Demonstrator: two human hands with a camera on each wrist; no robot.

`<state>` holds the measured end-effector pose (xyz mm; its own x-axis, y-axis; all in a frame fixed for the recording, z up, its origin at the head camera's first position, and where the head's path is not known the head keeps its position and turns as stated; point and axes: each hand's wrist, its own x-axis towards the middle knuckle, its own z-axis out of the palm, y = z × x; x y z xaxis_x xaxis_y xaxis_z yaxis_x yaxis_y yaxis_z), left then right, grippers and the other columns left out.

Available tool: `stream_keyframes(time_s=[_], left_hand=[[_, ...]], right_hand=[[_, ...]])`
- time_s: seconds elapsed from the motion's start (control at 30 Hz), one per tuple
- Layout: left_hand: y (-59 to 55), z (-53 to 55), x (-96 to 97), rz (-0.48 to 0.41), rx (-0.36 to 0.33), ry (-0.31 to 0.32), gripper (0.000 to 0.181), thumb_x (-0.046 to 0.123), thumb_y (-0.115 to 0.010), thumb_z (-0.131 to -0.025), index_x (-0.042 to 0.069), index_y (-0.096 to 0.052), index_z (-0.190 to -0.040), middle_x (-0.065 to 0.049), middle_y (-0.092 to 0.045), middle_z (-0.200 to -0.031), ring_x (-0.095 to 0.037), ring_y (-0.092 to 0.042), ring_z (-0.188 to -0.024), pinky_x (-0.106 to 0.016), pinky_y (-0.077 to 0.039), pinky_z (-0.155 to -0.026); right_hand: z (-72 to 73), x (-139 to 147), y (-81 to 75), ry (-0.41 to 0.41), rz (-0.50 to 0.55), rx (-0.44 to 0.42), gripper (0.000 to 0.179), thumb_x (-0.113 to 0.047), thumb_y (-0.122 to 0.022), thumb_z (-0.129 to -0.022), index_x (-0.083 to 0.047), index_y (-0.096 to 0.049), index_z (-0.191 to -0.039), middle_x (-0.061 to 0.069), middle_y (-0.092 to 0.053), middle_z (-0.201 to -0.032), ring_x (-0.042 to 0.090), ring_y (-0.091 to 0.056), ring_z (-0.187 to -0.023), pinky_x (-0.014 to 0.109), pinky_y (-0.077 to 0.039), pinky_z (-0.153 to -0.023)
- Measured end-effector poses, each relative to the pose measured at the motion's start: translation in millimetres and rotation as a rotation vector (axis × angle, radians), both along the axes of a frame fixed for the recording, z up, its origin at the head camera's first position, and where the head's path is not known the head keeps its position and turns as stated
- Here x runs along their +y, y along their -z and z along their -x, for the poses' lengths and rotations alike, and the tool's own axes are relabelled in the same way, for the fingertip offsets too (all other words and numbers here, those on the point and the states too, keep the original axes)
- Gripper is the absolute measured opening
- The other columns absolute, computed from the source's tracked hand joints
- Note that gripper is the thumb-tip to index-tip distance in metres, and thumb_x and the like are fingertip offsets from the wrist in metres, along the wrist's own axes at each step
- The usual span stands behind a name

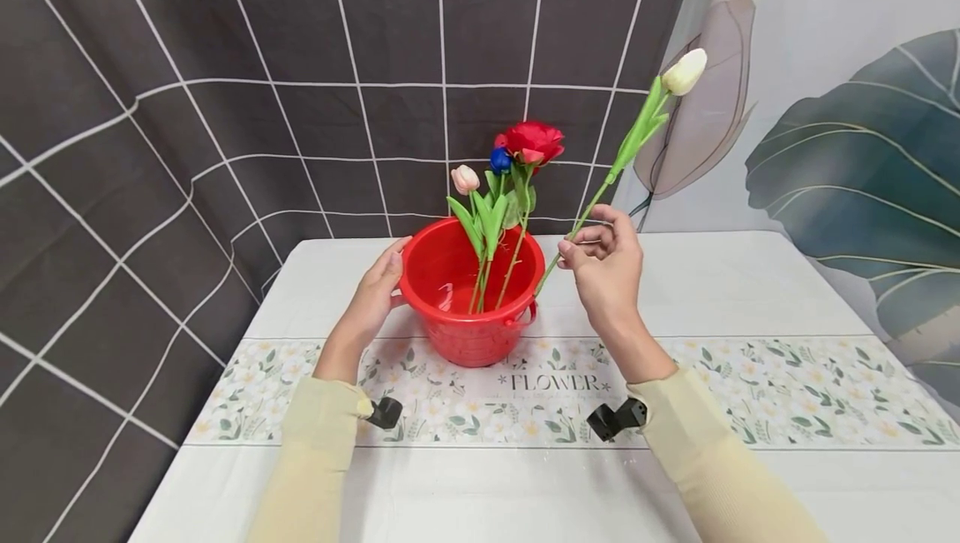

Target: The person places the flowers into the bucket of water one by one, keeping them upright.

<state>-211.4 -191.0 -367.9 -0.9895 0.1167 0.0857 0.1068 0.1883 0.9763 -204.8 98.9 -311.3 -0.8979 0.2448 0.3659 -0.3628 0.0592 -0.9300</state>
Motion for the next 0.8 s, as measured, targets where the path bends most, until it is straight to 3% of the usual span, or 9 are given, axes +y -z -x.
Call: stream_keyframes(time_s=[0.33,0.57,0.8], left_hand=[[-5.8,-1.4,1.2,-0.033,-0.047,0.005,0.050,0.034,-0.034,-0.105,0.020,-0.028,-0.152,-0.009,-0.038,-0.150,-0.031,-0.044,-0.131,-0.048,-0.044,-0.101],[-9.2,-1.9,2.1,-0.052,-0.063,0.013,0.050,0.029,-0.034,-0.105,0.016,-0.026,-0.153,-0.013,-0.038,-0.150,-0.035,-0.043,-0.131,-0.051,-0.043,-0.101],[-1.1,2.3,-1.3,-0.017,-0.029,0.004,0.052,0.040,-0.035,-0.104,0.022,-0.029,-0.152,-0.006,-0.041,-0.149,-0.027,-0.047,-0.129,-0.047,-0.046,-0.099]], right_hand=[[8.3,-10,-2.4,-0.015,-0.040,0.061,0.048,0.013,-0.064,-0.084,-0.001,-0.047,-0.126,0.010,-0.057,-0.083,0.011,-0.061,-0.067,0.026,-0.058,-0.064],[13.5,-20,6.6,0.025,-0.234,0.110,0.049,0.013,-0.067,-0.081,0.000,-0.048,-0.125,0.013,-0.061,-0.084,0.016,-0.063,-0.069,0.018,-0.055,-0.063],[14.5,-29,13.8,-0.001,-0.432,0.173,0.048,0.010,-0.068,-0.081,-0.001,-0.047,-0.123,0.012,-0.061,-0.084,0.021,-0.066,-0.072,0.032,-0.059,-0.068]])
